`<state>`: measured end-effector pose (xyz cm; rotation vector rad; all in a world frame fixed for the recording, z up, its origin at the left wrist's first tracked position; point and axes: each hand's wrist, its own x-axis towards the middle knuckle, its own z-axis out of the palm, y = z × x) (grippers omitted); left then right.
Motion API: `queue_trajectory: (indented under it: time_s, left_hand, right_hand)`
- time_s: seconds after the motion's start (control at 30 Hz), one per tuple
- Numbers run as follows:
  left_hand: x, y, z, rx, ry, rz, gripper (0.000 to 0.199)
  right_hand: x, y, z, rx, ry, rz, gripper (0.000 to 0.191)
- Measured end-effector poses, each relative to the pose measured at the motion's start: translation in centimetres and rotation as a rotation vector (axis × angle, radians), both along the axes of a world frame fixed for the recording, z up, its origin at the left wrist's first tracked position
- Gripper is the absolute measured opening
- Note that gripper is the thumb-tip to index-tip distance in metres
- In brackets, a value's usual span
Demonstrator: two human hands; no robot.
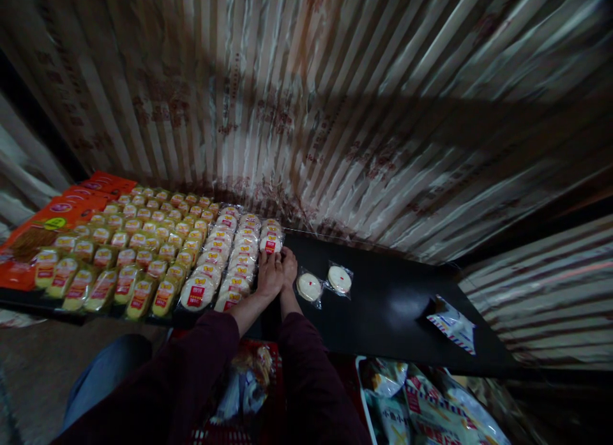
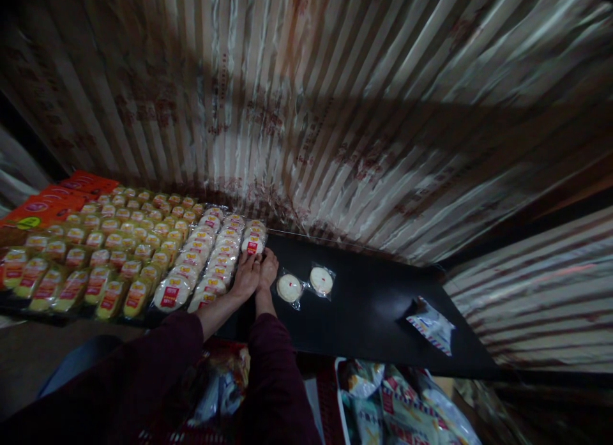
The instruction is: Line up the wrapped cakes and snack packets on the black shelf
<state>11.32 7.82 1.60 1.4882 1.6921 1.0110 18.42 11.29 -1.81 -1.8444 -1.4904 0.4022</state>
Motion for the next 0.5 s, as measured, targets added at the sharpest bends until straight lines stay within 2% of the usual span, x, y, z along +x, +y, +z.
queue_trajectory:
  time_s: [0.27,0.5]
  left_hand:
    - [0.6,-0.2,-0.1,0.020,0.052,0.031,0.038]
    - [0.5,-2.1,0.0,0.095,0.074,-0.021,0.032]
  right_hand:
    - [0.2,-1.3,-0.8,0.134,0.065,0.011,0.038]
    - [0.3,-3.3,-0.9,0.220,0.086,0.036,0.035]
